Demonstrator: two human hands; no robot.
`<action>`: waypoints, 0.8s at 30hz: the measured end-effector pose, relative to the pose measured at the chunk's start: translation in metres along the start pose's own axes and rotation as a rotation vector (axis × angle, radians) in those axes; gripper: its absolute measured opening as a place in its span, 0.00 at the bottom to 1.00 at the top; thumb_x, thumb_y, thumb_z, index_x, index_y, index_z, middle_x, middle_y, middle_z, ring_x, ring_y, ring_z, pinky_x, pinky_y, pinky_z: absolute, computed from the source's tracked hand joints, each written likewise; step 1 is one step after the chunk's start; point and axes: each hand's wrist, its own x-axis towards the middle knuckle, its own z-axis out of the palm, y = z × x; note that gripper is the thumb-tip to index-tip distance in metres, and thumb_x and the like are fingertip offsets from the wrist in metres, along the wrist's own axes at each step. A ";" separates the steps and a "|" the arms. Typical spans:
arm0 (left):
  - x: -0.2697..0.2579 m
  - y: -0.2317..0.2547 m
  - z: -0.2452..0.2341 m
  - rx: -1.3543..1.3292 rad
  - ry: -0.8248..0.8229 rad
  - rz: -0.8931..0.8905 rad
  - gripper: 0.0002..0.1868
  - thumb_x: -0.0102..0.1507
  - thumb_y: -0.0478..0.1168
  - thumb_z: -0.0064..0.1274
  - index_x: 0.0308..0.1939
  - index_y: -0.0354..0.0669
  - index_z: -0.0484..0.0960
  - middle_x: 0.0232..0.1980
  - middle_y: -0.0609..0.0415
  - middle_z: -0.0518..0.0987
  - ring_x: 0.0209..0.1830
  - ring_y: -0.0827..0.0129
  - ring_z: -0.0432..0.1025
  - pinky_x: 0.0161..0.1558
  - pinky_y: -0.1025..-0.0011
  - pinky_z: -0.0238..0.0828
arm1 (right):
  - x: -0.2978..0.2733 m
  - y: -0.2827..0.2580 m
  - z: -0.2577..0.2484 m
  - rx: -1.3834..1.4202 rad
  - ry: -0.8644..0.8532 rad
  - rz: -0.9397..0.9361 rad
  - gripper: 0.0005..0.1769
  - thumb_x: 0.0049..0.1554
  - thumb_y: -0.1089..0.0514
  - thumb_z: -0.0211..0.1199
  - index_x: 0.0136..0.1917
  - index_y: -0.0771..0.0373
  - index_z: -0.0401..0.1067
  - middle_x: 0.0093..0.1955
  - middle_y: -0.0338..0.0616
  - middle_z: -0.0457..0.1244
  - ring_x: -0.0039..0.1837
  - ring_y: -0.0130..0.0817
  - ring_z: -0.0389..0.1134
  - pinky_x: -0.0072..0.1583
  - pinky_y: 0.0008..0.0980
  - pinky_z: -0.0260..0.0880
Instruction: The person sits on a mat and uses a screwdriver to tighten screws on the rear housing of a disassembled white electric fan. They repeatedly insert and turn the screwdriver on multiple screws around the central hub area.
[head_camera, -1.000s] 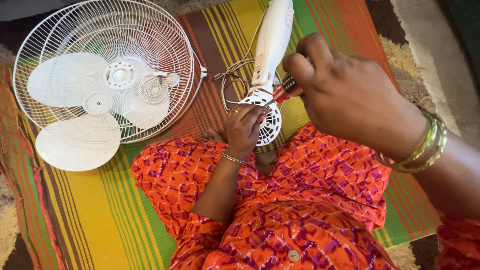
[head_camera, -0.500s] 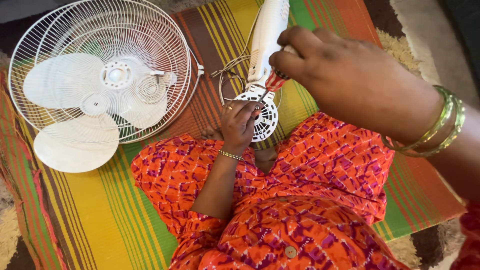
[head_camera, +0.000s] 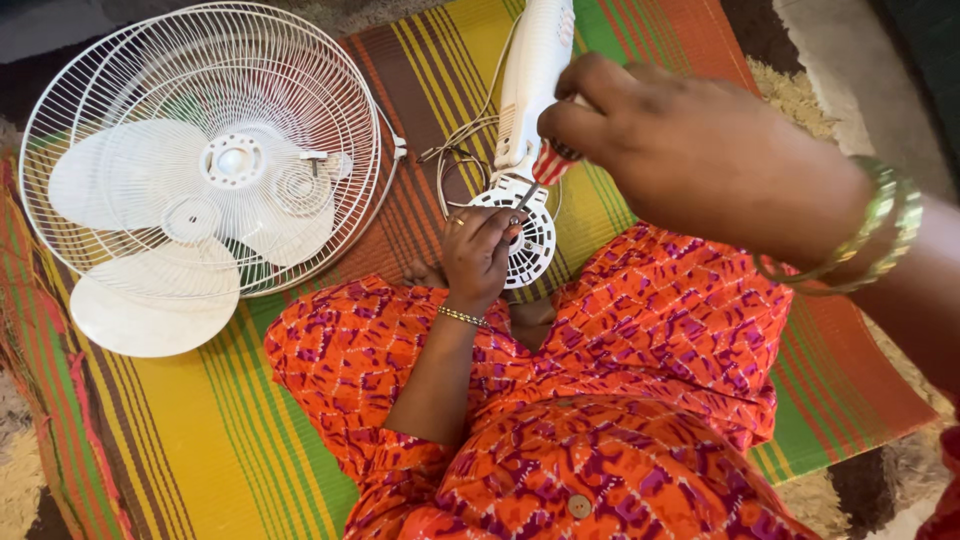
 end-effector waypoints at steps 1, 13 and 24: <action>-0.001 0.000 0.000 -0.001 0.000 0.002 0.06 0.67 0.41 0.58 0.46 0.50 0.86 0.43 0.62 0.81 0.44 0.67 0.73 0.55 0.63 0.64 | 0.002 -0.001 0.002 -0.020 -0.115 0.093 0.17 0.61 0.49 0.58 0.58 0.60 0.70 0.56 0.52 0.65 0.45 0.49 0.72 0.41 0.42 0.72; 0.005 0.008 -0.006 -0.050 -0.002 -0.009 0.05 0.67 0.40 0.57 0.46 0.49 0.86 0.42 0.60 0.81 0.44 0.65 0.73 0.54 0.63 0.65 | 0.006 0.000 -0.001 0.040 -0.008 -0.023 0.18 0.52 0.55 0.59 0.55 0.64 0.68 0.47 0.56 0.67 0.38 0.50 0.71 0.36 0.43 0.70; 0.005 0.010 -0.008 -0.049 -0.002 -0.005 0.05 0.68 0.40 0.56 0.46 0.50 0.85 0.44 0.61 0.81 0.45 0.66 0.74 0.55 0.64 0.66 | 0.014 -0.006 -0.004 0.004 -0.082 0.042 0.25 0.54 0.43 0.61 0.54 0.66 0.70 0.47 0.53 0.63 0.43 0.51 0.71 0.38 0.45 0.70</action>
